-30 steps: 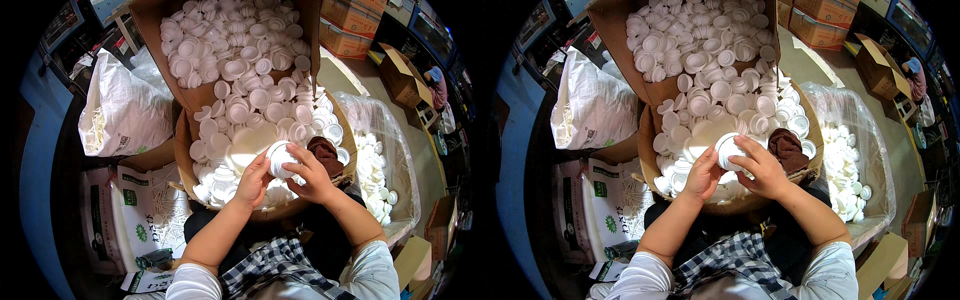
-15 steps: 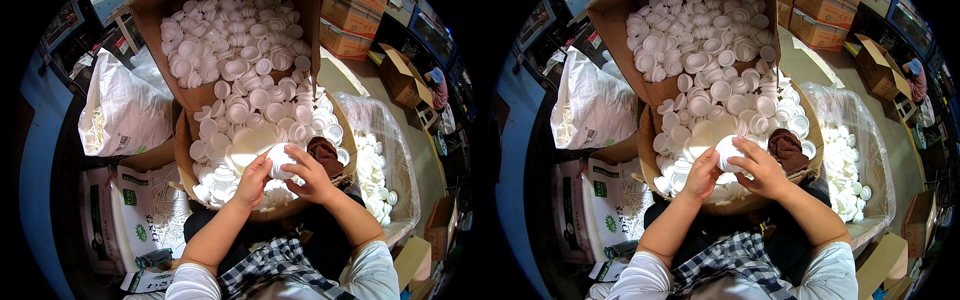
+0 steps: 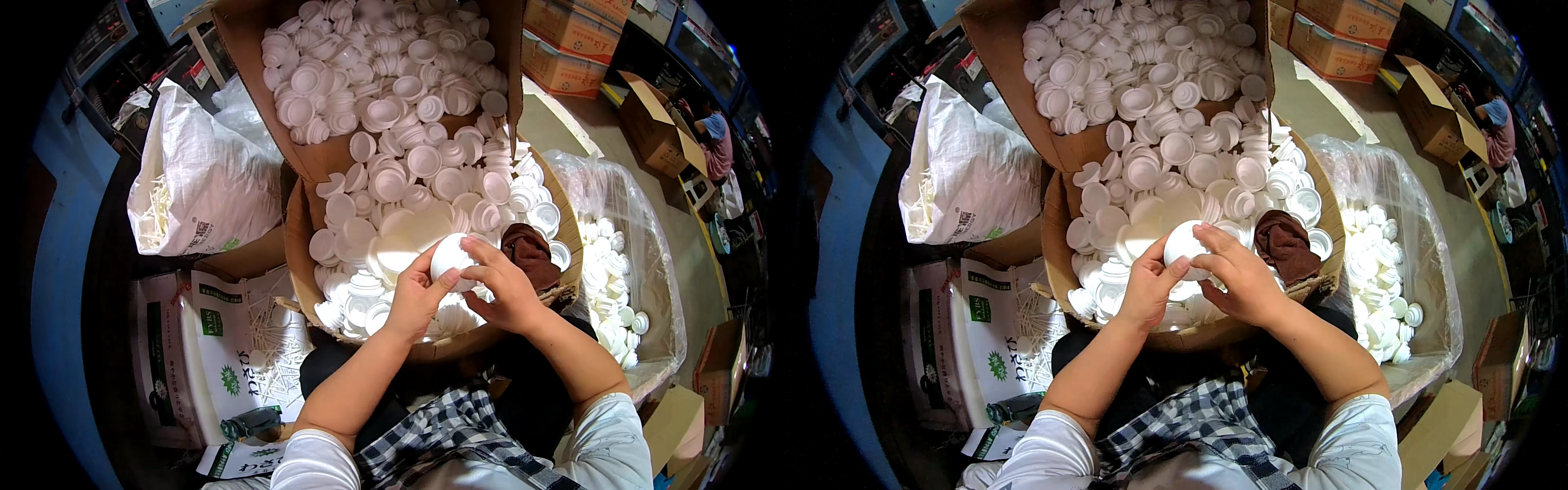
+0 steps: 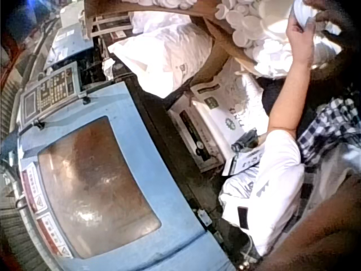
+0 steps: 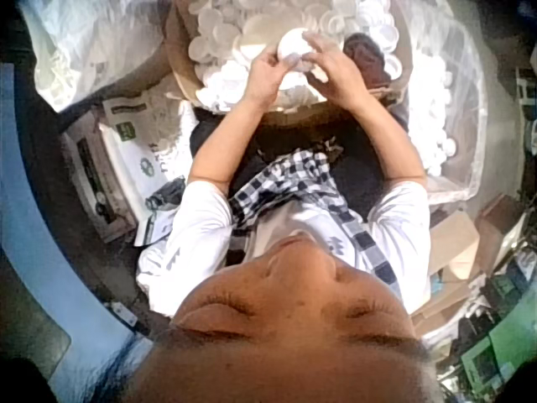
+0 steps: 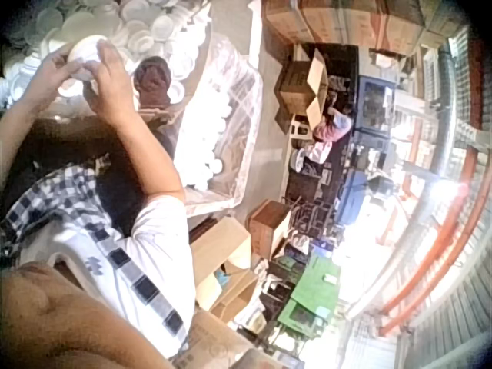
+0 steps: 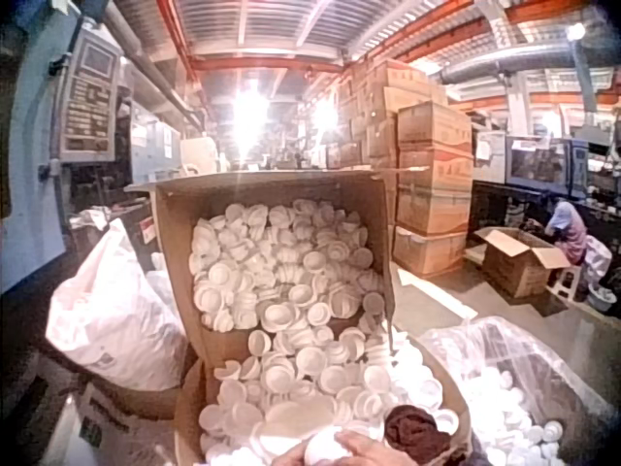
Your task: The person sits on the floor and repeatedly picks up white plastic container halves from a large cardboard box. They align and press the two halves together to form complete containers, then place the assembled units into a nearby plastic bag. The process is repeated continuously throughout the clip.
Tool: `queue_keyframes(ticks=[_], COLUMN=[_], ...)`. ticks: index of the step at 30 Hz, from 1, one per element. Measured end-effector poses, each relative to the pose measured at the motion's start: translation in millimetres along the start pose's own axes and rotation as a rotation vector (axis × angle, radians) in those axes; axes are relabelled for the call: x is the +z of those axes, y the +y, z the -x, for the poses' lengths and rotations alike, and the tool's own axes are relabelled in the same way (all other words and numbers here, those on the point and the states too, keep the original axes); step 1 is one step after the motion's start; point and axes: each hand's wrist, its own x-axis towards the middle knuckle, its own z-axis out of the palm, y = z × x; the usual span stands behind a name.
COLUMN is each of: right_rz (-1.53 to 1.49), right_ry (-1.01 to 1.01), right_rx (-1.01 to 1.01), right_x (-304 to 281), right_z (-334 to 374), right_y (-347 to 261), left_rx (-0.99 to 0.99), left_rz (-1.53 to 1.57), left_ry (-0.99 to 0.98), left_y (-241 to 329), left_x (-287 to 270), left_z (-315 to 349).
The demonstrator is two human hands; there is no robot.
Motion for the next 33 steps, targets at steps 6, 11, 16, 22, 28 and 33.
queue_keyframes(ticks=[6,11,16,22,28,33], right_rz=[-0.343,-0.805,-0.72,-0.443,-0.84,-1.528], right_ry=[0.204,0.35,0.429,0.442,0.546,1.351], right_rx=[0.324,0.854,0.79,0.66,0.899,0.736], right_x=[-1,26,40,42,28,-89], right_z=[2,8,12,15,34,63], right_y=[-6,22,28,22,55,118], left_rx=[0.071,0.292,0.216,0.348,0.068,0.109], left_rz=[-0.03,-0.412,-0.387,-0.581,-0.625,-1.018], left_ry=[0.001,0.012,0.157,0.133,0.009,0.119], left_y=[-5,-36,-42,-58,-21,6], left_x=[4,14,32,16,14,-30], left_z=[0,4,13,14,5,-11])
